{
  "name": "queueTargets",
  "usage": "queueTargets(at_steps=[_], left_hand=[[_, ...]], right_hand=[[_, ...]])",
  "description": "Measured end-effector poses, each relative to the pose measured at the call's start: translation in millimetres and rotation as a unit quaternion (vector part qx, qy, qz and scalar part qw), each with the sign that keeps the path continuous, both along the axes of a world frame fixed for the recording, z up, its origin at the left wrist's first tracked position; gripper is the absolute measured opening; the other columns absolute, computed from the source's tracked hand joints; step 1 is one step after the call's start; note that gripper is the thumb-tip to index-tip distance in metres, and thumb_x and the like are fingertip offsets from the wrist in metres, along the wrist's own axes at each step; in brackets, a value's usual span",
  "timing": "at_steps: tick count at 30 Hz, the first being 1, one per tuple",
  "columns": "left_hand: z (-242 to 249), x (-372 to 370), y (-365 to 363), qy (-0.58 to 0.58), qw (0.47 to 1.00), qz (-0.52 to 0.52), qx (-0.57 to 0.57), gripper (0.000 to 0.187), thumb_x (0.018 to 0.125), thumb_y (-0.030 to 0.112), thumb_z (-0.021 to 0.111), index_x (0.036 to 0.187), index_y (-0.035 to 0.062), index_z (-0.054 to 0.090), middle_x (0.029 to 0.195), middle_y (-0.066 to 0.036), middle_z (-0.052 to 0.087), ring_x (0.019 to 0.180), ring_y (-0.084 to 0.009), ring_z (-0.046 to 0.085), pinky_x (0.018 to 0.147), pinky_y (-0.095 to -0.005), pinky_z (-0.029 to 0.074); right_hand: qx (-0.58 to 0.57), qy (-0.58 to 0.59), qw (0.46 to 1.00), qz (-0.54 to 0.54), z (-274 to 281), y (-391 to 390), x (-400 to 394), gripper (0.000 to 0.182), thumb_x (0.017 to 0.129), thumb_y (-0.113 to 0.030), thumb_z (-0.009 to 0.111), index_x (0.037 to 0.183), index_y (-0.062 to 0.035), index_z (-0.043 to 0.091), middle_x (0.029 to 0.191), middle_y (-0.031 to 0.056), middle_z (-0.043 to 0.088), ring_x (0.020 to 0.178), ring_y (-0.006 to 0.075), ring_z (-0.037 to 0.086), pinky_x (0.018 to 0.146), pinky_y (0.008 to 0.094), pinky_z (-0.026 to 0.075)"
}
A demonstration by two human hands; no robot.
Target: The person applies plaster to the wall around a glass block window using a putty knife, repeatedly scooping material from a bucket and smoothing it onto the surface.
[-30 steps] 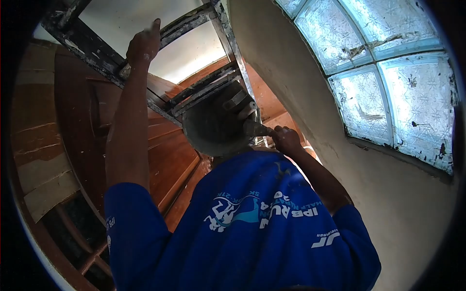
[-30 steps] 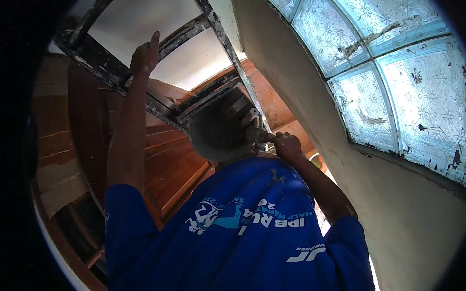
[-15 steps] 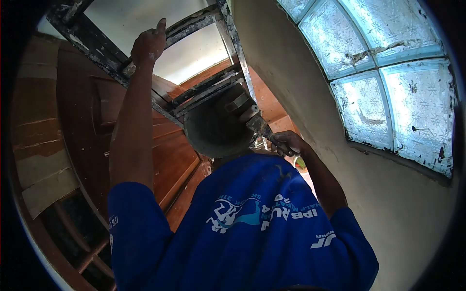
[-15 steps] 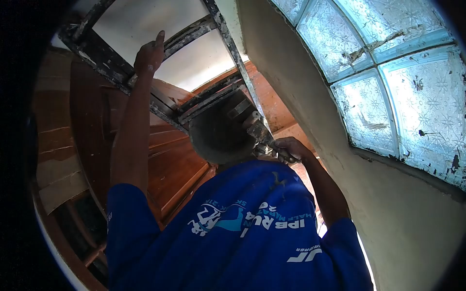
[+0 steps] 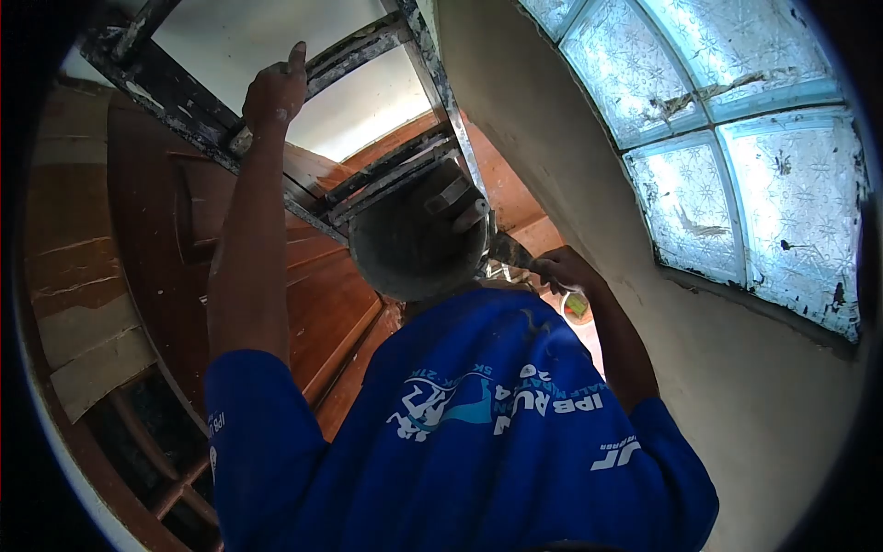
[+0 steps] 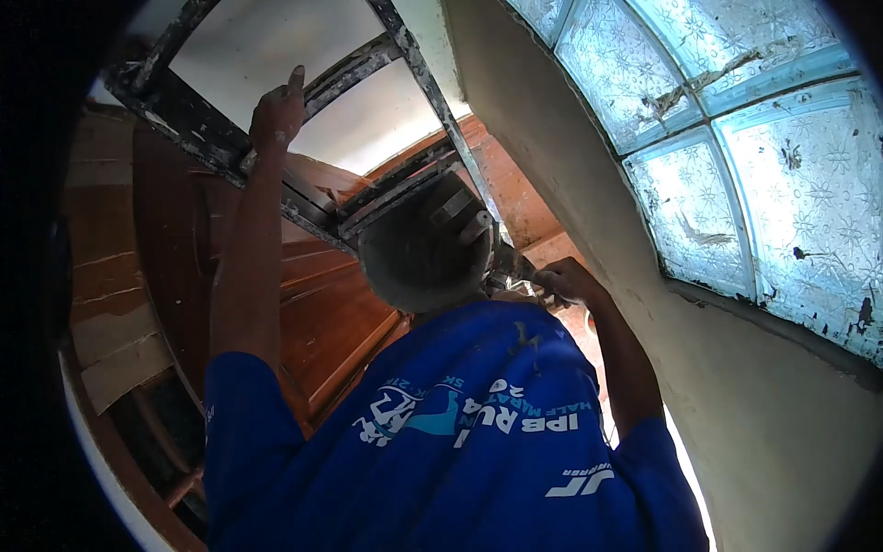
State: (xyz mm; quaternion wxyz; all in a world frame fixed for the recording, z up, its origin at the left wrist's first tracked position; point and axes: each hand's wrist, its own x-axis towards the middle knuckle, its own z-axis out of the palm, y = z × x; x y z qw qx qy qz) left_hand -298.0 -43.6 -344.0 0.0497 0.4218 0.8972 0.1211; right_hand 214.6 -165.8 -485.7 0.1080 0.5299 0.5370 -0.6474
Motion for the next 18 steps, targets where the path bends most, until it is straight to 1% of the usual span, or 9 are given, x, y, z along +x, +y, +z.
queueTargets(at_steps=[1, 2, 4, 5, 8, 9, 12, 15, 18], left_hand=[[-2.1, -1.0, 0.5, 0.007, 1.0, 0.001, 0.003, 0.078, 0.091, 0.072, 0.032, 0.113, 0.0089, 0.071, 0.113, -0.021, 0.067, 0.108, -0.0404, 0.062, 0.091, -0.0497, 0.049], [-3.1, -1.5, 0.2, 0.008, 1.0, 0.002, 0.003, 0.077, 0.091, 0.072, 0.032, 0.113, 0.0087, 0.071, 0.113, -0.021, 0.067, 0.108, -0.0404, 0.062, 0.091, -0.0497, 0.049], [1.1, 3.0, -1.5, 0.011, 1.0, 0.002, 0.007, 0.077, 0.091, 0.071, 0.032, 0.113, 0.0083, 0.071, 0.112, -0.021, 0.068, 0.108, -0.0405, 0.062, 0.091, -0.0498, 0.049], [2.2, 4.4, -1.5, 0.01, 1.0, 0.001, 0.011, 0.077, 0.092, 0.071, 0.032, 0.112, 0.008, 0.071, 0.112, -0.021, 0.068, 0.108, -0.0406, 0.063, 0.091, -0.0498, 0.049], [0.9, 4.7, -2.8, 0.013, 1.0, -0.001, 0.022, 0.075, 0.093, 0.069, 0.031, 0.112, 0.0076, 0.071, 0.111, -0.021, 0.068, 0.106, -0.041, 0.063, 0.09, -0.05, 0.049], [1.5, 5.8, -3.4, 0.014, 1.0, -0.002, 0.023, 0.075, 0.093, 0.068, 0.031, 0.112, 0.0077, 0.071, 0.111, -0.021, 0.068, 0.105, -0.0411, 0.063, 0.09, -0.05, 0.049], [1.5, 5.8, -6.1, 0.02, 0.999, -0.009, 0.036, 0.072, 0.094, 0.066, 0.033, 0.111, 0.0077, 0.071, 0.109, -0.021, 0.069, 0.104, -0.0407, 0.064, 0.089, -0.0494, 0.05], [-5.3, 5.8, -8.9, 0.037, 0.996, -0.007, 0.078, 0.068, 0.093, 0.064, 0.038, 0.111, 0.008, 0.071, 0.107, -0.021, 0.069, 0.103, -0.04, 0.065, 0.088, -0.0487, 0.05], [-4.6, 5.7, -10.1, 0.034, 0.995, -0.025, 0.087, 0.064, 0.092, 0.063, 0.041, 0.11, 0.0101, 0.072, 0.105, -0.021, 0.07, 0.1, -0.0405, 0.065, 0.087, -0.048, 0.051]], right_hand=[[0.039, 0.006, 0.999, -0.015, 6.0, -3.2, 1.5, 0.034, 0.094, -0.032, 0.061, 0.1, -0.0005, 0.072, 0.068, 0.0092, 0.066, 0.047, 0.0145, 0.057, 0.045, 0.0286, 0.046], [0.009, 0.043, 0.997, -0.061, 14.2, -6.1, 3.0, 0.034, 0.094, -0.033, 0.06, 0.102, -0.0009, 0.071, 0.067, 0.0084, 0.065, 0.049, 0.0142, 0.058, 0.045, 0.0281, 0.046], [-0.045, 0.117, 0.98, -0.152, 54.2, -6.5, -3.9, 0.035, 0.095, -0.033, 0.058, 0.104, -0.0018, 0.07, 0.066, 0.0066, 0.063, 0.052, 0.0137, 0.058, 0.047, 0.0273, 0.046], [-0.05, 0.183, 0.966, -0.173, 50.9, -9.2, -2.4, 0.035, 0.097, -0.034, 0.055, 0.105, -0.0021, 0.067, 0.068, 0.005, 0.062, 0.055, 0.0134, 0.058, 0.048, 0.026, 0.046], [-0.039, 0.308, 0.93, -0.197, 78.5, -7.1, -23.7, 0.035, 0.099, -0.033, 0.051, 0.106, -0.0009, 0.065, 0.073, 0.0059, 0.063, 0.055, 0.0137, 0.058, 0.049, 0.0256, 0.046], [-0.039, 0.347, 0.915, -0.204, 84.0, -4.1, -31.5, 0.036, 0.096, -0.034, 0.056, 0.096, 0.0017, 0.063, 0.076, 0.0109, 0.063, 0.054, 0.0176, 0.059, 0.047, 0.0284, 0.046], [-0.034, 0.401, 0.896, -0.185, 92.7, 5.7, -44.1, 0.037, 0.096, -0.034, 0.056, 0.096, 0.002, 0.063, 0.076, 0.0089, 0.062, 0.057, 0.0167, 0.06, 0.05, 0.0275, 0.046], [0.066, 0.421, 0.891, -0.16, 101.2, 12.1, -56.3, 0.035, 0.096, -0.032, 0.056, 0.1, 0.0022, 0.064, 0.078, 0.0075, 0.061, 0.062, 0.015, 0.059, 0.054, 0.0268, 0.047], [0.095, 0.398, 0.898, -0.161, 119.3, 18.5, -64.9, 0.034, 0.095, -0.029, 0.059, 0.108, 0.0015, 0.064, 0.08, 0.0056, 0.061, 0.064, 0.014, 0.058, 0.058, 0.0269, 0.047]])
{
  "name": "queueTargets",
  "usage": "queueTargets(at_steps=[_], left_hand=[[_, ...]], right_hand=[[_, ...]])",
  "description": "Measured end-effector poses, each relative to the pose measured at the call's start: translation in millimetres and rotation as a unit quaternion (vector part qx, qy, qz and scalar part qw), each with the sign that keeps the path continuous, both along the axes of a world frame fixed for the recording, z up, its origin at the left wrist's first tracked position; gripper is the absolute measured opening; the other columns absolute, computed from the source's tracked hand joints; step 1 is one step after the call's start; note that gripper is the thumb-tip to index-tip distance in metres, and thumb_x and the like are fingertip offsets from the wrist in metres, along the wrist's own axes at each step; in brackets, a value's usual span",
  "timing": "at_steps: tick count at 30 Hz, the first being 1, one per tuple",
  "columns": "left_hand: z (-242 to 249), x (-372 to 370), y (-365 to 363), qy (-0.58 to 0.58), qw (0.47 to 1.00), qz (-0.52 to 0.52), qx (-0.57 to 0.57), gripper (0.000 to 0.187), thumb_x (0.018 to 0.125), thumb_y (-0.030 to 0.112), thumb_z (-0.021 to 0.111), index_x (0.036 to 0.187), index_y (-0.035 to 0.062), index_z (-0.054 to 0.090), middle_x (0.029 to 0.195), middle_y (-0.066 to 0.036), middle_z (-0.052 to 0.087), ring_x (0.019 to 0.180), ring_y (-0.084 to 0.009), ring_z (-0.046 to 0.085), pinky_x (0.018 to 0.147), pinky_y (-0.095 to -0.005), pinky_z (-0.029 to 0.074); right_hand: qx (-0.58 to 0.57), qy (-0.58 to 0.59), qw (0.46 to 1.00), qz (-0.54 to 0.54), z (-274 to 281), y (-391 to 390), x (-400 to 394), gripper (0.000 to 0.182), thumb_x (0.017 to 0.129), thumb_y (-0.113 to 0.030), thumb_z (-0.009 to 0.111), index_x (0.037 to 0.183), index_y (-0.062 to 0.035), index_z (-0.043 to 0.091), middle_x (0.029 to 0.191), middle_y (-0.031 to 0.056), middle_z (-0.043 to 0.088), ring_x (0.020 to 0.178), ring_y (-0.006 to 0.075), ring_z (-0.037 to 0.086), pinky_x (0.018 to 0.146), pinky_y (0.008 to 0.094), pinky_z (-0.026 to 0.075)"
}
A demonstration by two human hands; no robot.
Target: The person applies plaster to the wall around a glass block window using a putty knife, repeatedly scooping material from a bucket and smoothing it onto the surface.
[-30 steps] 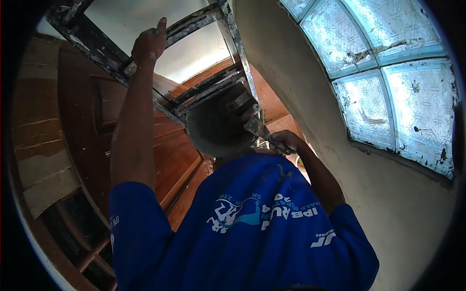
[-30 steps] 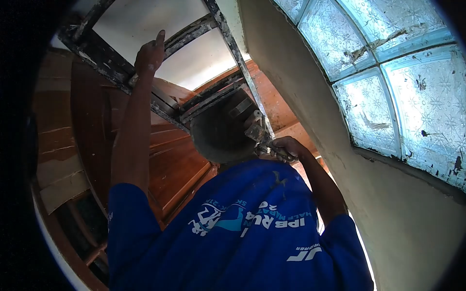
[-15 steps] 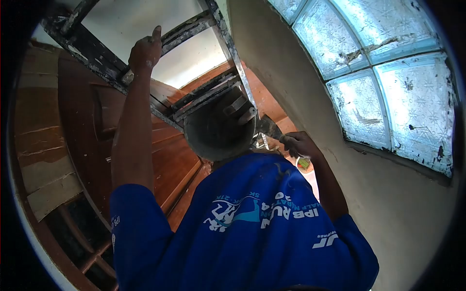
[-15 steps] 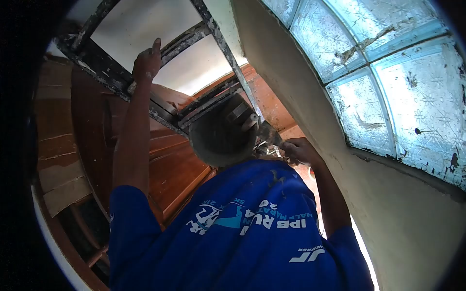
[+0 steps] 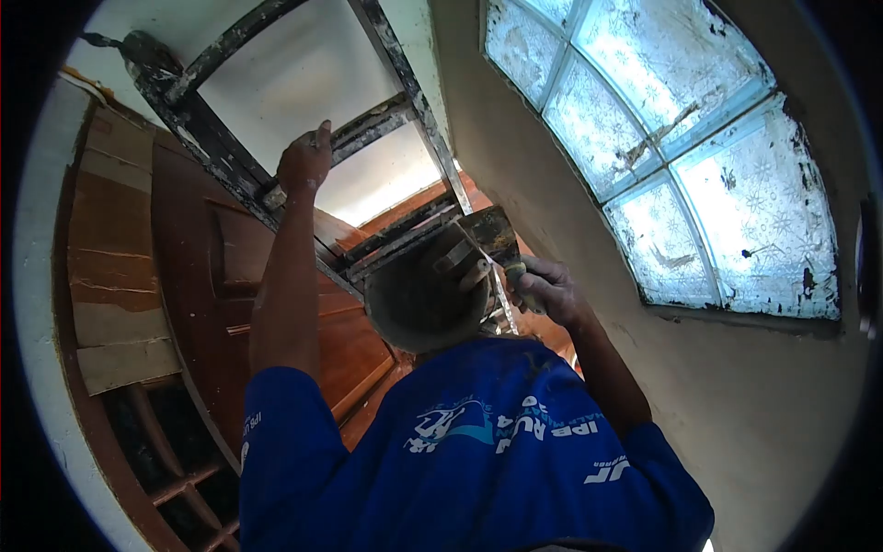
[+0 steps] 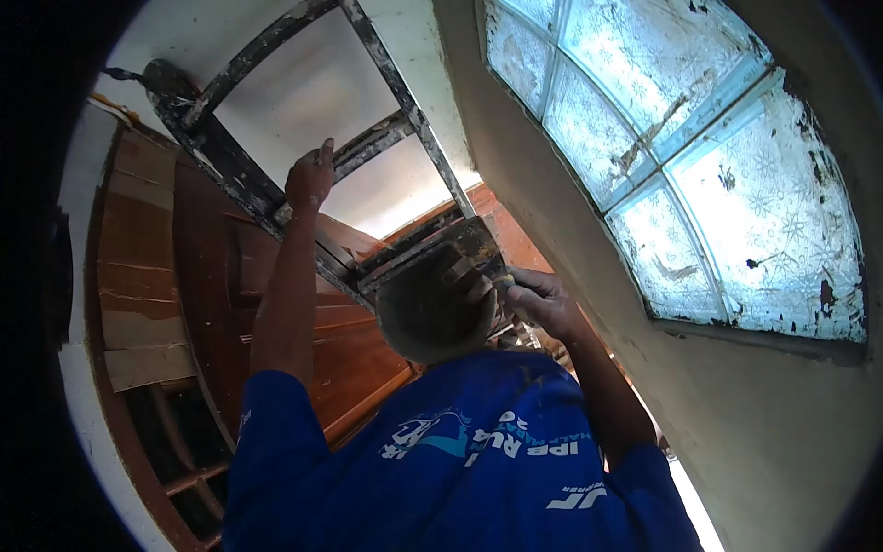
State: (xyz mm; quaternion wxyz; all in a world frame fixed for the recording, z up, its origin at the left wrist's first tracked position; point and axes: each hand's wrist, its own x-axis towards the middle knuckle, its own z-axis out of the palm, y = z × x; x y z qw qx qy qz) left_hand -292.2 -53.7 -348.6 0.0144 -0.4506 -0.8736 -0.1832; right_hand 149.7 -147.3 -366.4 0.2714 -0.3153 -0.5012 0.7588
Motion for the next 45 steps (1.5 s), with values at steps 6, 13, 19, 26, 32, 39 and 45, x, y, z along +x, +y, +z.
queueTargets(at_steps=[6, 13, 19, 26, 32, 39, 45], left_hand=[[-11.4, -7.8, -6.3, -0.052, 0.991, -0.074, 0.098, 0.042, 0.09, 0.052, 0.057, 0.106, 0.0167, 0.074, 0.1, -0.016, 0.071, 0.095, -0.0373, 0.067, 0.081, -0.0444, 0.053], [-20.8, -26.8, -7.6, -0.198, 0.959, -0.124, 0.158, 0.049, 0.09, 0.054, 0.059, 0.105, 0.01, 0.075, 0.099, -0.016, 0.073, 0.096, -0.0318, 0.069, 0.085, -0.0398, 0.052], [-10.5, -23.4, -14.1, -0.091, 0.967, -0.182, 0.154, 0.032, 0.086, 0.039, 0.065, 0.092, 0.0086, 0.076, 0.081, -0.017, 0.071, 0.083, -0.0337, 0.068, 0.075, -0.0439, 0.052], [2.7, -15.8, -15.7, -0.1, 0.958, -0.187, 0.195, 0.023, 0.087, 0.028, 0.063, 0.089, 0.0089, 0.075, 0.079, -0.017, 0.069, 0.079, -0.0354, 0.067, 0.072, -0.0444, 0.052], [-3.1, -15.1, -11.4, -0.091, 0.964, -0.18, 0.171, 0.027, 0.091, 0.032, 0.059, 0.095, 0.0095, 0.073, 0.083, -0.019, 0.069, 0.081, -0.0389, 0.066, 0.073, -0.0454, 0.052], [-0.3, -9.7, -11.6, -0.074, 0.986, -0.09, 0.121, 0.034, 0.095, 0.039, 0.053, 0.094, 0.0096, 0.071, 0.085, -0.021, 0.068, 0.084, -0.042, 0.065, 0.074, -0.0487, 0.052], [-11.5, -8.7, -9.6, -0.045, 0.982, -0.088, 0.158, 0.029, 0.096, 0.036, 0.05, 0.104, 0.0147, 0.069, 0.091, -0.019, 0.07, 0.086, -0.0399, 0.067, 0.076, -0.048, 0.053]], right_hand=[[0.389, -0.207, 0.892, -0.1, 10.8, 33.9, -63.9, 0.039, 0.085, -0.013, 0.07, 0.123, -0.0099, 0.065, 0.094, 0.0108, 0.059, 0.081, 0.024, 0.061, 0.07, 0.0378, 0.048], [0.487, -0.195, 0.837, -0.155, -35.7, 100.4, -199.6, 0.031, 0.084, -0.015, 0.07, 0.115, -0.0134, 0.066, 0.1, 0.0152, 0.055, 0.083, 0.035, 0.061, 0.069, 0.0463, 0.05], [0.56, -0.175, 0.798, -0.139, -48.1, 103.9, -247.3, 0.036, 0.083, -0.011, 0.069, 0.118, -0.0145, 0.061, 0.097, 0.0149, 0.051, 0.076, 0.0363, 0.059, 0.06, 0.0484, 0.05], [0.58, -0.203, 0.779, -0.125, -69.5, 109.8, -257.5, 0.045, 0.088, -0.015, 0.064, 0.131, -0.0191, 0.052, 0.091, 0.0159, 0.054, 0.066, 0.038, 0.06, 0.054, 0.0494, 0.049], [0.565, -0.293, 0.765, -0.099, -52.9, 93.3, -254.2, 0.045, 0.094, -0.019, 0.053, 0.138, -0.0196, 0.045, 0.09, 0.0185, 0.055, 0.063, 0.0389, 0.061, 0.052, 0.05, 0.051], [0.507, -0.317, 0.8, -0.047, -12.7, 56.4, -209.7, 0.044, 0.089, -0.01, 0.053, 0.133, -0.015, 0.051, 0.094, 0.021, 0.06, 0.074, 0.0406, 0.064, 0.064, 0.0505, 0.053], [0.329, -0.25, 0.905, -0.098, 50.8, 23.6, -112.6, 0.049, 0.093, -0.023, 0.061, 0.136, -0.0036, 0.052, 0.105, 0.0145, 0.066, 0.098, 0.0251, 0.065, 0.085, 0.0364, 0.05]])
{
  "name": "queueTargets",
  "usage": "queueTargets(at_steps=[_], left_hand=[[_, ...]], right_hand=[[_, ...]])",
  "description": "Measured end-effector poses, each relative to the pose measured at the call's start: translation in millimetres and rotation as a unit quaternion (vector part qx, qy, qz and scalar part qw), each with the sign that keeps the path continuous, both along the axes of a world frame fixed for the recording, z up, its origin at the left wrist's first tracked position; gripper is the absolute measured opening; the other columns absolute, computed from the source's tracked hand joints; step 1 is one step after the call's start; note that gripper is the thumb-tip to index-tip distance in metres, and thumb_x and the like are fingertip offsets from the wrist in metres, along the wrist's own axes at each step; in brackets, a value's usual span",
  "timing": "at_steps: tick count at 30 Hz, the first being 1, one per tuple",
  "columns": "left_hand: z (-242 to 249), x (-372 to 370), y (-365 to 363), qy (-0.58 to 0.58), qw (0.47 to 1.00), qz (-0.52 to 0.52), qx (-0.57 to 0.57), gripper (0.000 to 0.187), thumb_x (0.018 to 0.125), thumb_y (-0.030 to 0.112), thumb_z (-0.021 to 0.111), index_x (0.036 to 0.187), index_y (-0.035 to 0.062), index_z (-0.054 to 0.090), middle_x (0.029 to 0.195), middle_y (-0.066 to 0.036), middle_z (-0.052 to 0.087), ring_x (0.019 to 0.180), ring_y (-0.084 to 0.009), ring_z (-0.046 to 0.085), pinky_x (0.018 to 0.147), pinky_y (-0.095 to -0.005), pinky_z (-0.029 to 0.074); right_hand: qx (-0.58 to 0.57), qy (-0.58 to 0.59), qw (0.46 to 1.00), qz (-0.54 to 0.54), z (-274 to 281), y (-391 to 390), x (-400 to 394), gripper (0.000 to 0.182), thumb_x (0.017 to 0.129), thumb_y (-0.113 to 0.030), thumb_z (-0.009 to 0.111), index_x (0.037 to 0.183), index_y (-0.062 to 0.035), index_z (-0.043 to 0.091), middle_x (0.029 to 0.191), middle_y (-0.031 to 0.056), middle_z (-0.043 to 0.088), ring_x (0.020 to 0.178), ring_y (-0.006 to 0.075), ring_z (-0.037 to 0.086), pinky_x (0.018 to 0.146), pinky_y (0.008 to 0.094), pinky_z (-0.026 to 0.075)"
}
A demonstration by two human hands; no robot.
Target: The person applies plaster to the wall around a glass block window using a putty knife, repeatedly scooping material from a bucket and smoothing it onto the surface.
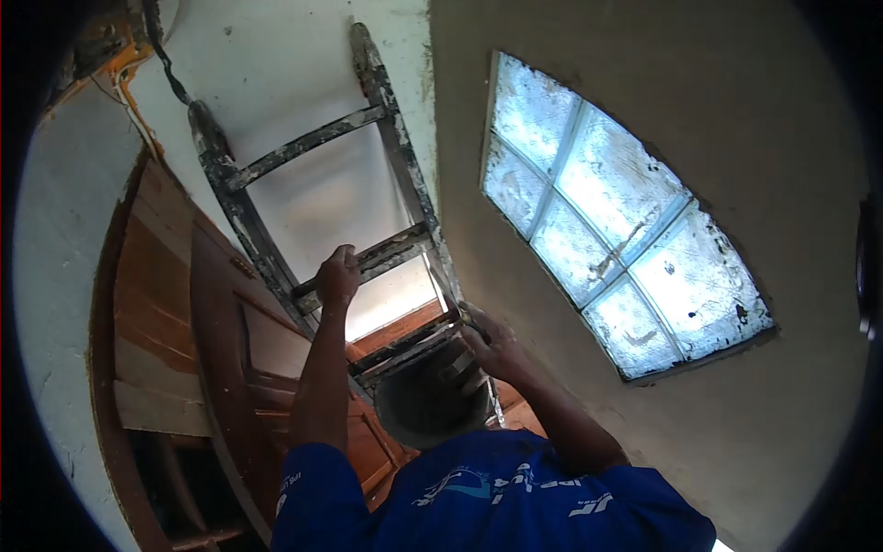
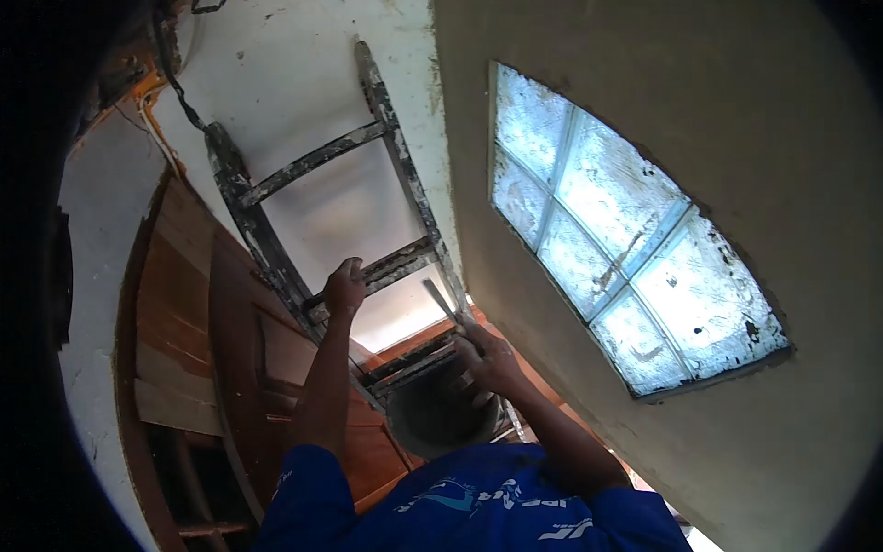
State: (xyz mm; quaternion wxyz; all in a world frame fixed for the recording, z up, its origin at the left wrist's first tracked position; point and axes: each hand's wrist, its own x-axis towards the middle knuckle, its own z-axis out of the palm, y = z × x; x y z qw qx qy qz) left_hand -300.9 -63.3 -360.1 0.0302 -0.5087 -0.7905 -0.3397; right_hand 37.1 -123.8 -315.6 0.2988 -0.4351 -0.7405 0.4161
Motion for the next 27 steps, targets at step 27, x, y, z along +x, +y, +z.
queueTargets(at_steps=[27], left_hand=[[4.6, 4.1, 1.5, 0.01, 0.998, 0.007, -0.067, 0.04, 0.098, 0.04, 0.043, 0.108, 0.0109, 0.07, 0.101, -0.019, 0.07, 0.093, -0.0411, 0.066, 0.08, -0.05, 0.051]], right_hand=[[0.522, -0.302, 0.734, -0.313, 230.7, -172.0, 257.2, 0.035, 0.077, -0.007, 0.076, 0.111, -0.0054, 0.068, 0.083, 0.0135, 0.065, 0.071, 0.0261, 0.066, 0.06, 0.0379, 0.052]])
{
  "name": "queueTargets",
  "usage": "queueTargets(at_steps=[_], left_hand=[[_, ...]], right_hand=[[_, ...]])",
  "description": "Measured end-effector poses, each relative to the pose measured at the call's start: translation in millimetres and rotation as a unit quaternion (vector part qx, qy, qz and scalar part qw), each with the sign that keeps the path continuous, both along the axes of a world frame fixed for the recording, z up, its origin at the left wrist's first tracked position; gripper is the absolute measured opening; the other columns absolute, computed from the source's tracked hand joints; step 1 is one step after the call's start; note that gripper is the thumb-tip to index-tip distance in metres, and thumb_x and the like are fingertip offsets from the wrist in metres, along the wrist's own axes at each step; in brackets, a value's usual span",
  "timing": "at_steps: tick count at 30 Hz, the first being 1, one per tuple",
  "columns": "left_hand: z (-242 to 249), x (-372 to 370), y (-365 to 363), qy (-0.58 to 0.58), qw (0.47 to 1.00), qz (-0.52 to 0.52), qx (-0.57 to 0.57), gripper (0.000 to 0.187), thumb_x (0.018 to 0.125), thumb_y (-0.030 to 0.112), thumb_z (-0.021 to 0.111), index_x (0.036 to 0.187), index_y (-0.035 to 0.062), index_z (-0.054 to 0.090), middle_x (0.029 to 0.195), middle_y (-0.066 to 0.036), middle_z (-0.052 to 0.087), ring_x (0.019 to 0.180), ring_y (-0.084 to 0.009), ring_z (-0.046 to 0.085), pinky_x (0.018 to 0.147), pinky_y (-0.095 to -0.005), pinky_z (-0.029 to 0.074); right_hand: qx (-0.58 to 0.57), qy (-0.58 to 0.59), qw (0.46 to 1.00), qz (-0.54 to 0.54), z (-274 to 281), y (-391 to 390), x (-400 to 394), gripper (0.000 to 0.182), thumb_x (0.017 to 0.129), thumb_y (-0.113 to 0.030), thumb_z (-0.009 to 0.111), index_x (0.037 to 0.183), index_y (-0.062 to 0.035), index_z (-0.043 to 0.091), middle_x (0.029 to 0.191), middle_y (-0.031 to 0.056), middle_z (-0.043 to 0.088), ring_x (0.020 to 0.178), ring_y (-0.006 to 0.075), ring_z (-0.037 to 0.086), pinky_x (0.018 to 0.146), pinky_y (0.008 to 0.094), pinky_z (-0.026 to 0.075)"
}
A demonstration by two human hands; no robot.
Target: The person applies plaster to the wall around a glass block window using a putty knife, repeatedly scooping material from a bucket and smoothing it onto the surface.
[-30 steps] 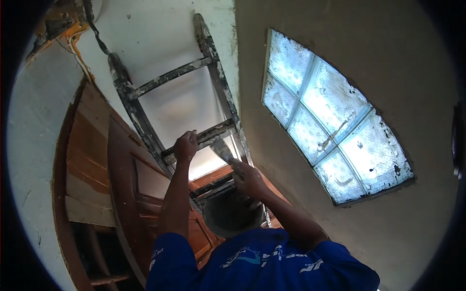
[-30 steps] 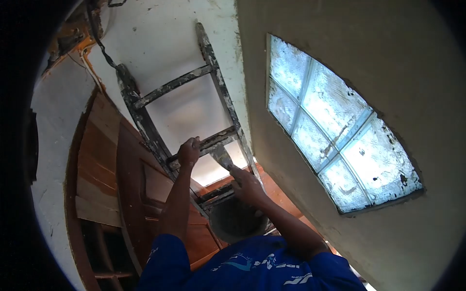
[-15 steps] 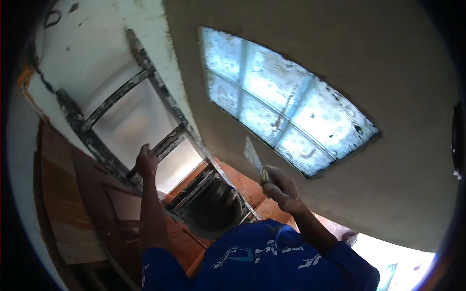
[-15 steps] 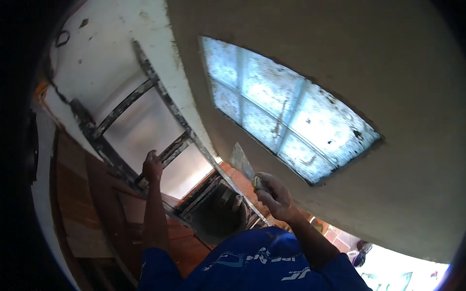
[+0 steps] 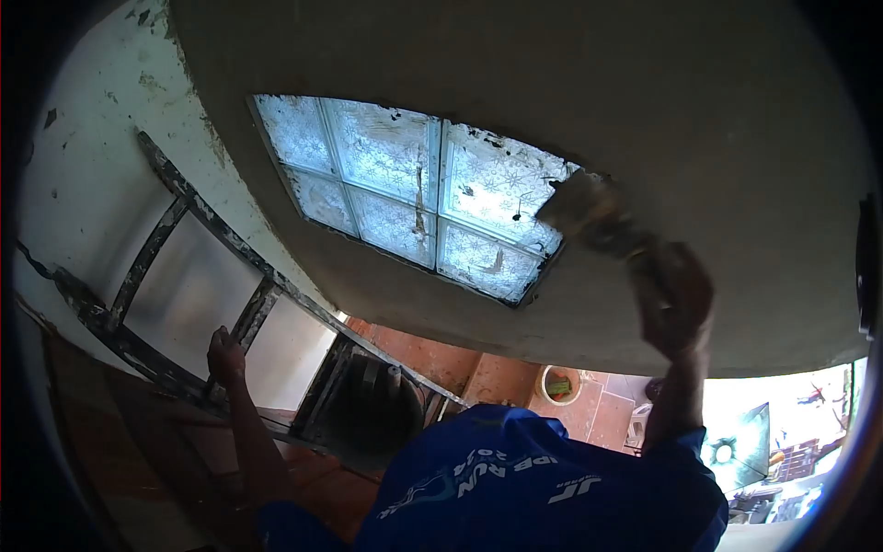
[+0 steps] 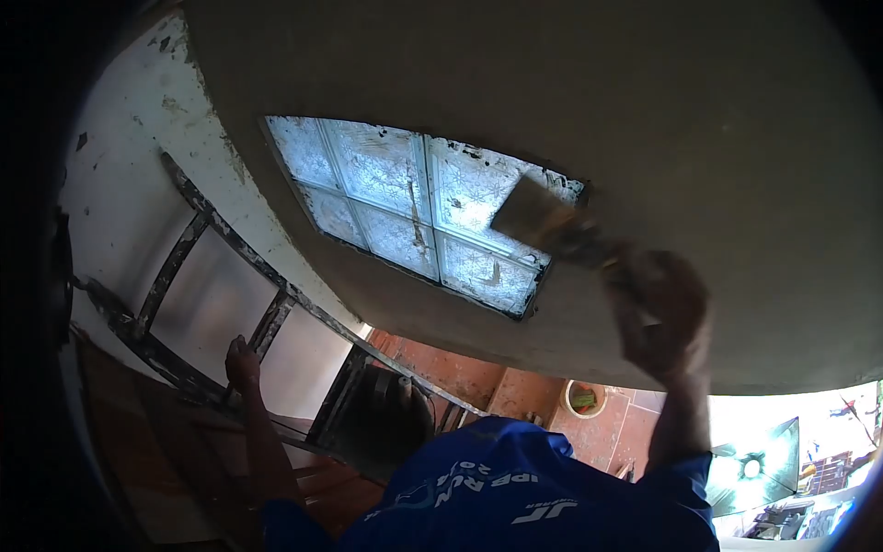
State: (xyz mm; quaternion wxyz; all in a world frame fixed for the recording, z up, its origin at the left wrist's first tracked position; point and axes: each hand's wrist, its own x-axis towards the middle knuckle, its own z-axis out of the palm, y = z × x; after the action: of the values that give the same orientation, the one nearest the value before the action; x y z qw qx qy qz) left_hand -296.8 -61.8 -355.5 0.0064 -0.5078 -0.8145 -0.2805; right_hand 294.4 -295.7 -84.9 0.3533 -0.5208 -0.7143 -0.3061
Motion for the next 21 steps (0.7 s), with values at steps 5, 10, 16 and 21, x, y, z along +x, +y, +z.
queueTargets(at_steps=[5, 10, 16, 21], left_hand=[[-0.1, 0.3, 1.8, 0.014, 1.0, 0.004, -0.001, 0.041, 0.098, 0.04, 0.045, 0.104, 0.0088, 0.071, 0.098, -0.019, 0.07, 0.091, -0.0414, 0.066, 0.077, -0.0499, 0.051], [0.1, 1.7, 1.7, 0.018, 1.0, 0.005, 0.001, 0.044, 0.098, 0.042, 0.044, 0.102, 0.0072, 0.071, 0.097, -0.02, 0.07, 0.09, -0.042, 0.065, 0.076, -0.0509, 0.051], [0.4, 8.7, -1.3, 0.025, 0.999, 0.023, 0.002, 0.046, 0.098, 0.043, 0.043, 0.101, 0.0069, 0.071, 0.097, -0.02, 0.07, 0.089, -0.0424, 0.065, 0.075, -0.0519, 0.05], [7.8, 16.1, -3.8, 0.013, 0.999, 0.031, 0.001, 0.047, 0.098, 0.045, 0.043, 0.101, 0.0072, 0.071, 0.098, -0.021, 0.07, 0.09, -0.0424, 0.065, 0.076, -0.0528, 0.05]], right_hand=[[-0.052, -0.043, 0.993, -0.098, 38.0, -15.8, 20.6, 0.036, 0.078, -0.005, 0.075, 0.114, -0.0068, 0.066, 0.082, 0.0108, 0.065, 0.069, 0.0241, 0.065, 0.059, 0.0373, 0.051], [-0.048, -0.097, 0.988, -0.108, 45.2, -7.5, 30.4, 0.033, 0.08, -0.005, 0.074, 0.111, -0.0059, 0.066, 0.079, 0.0086, 0.062, 0.067, 0.0225, 0.064, 0.057, 0.0358, 0.05], [-0.034, -0.132, 0.985, -0.107, 53.6, -6.2, 29.2, 0.029, 0.08, -0.005, 0.074, 0.108, -0.0051, 0.067, 0.078, 0.0081, 0.06, 0.067, 0.0215, 0.062, 0.056, 0.0353, 0.05], [-0.04, -0.127, 0.985, -0.108, 56.6, -2.7, 27.0, 0.027, 0.081, -0.005, 0.073, 0.107, -0.0041, 0.067, 0.079, 0.0084, 0.061, 0.068, 0.0217, 0.063, 0.055, 0.0356, 0.05]])
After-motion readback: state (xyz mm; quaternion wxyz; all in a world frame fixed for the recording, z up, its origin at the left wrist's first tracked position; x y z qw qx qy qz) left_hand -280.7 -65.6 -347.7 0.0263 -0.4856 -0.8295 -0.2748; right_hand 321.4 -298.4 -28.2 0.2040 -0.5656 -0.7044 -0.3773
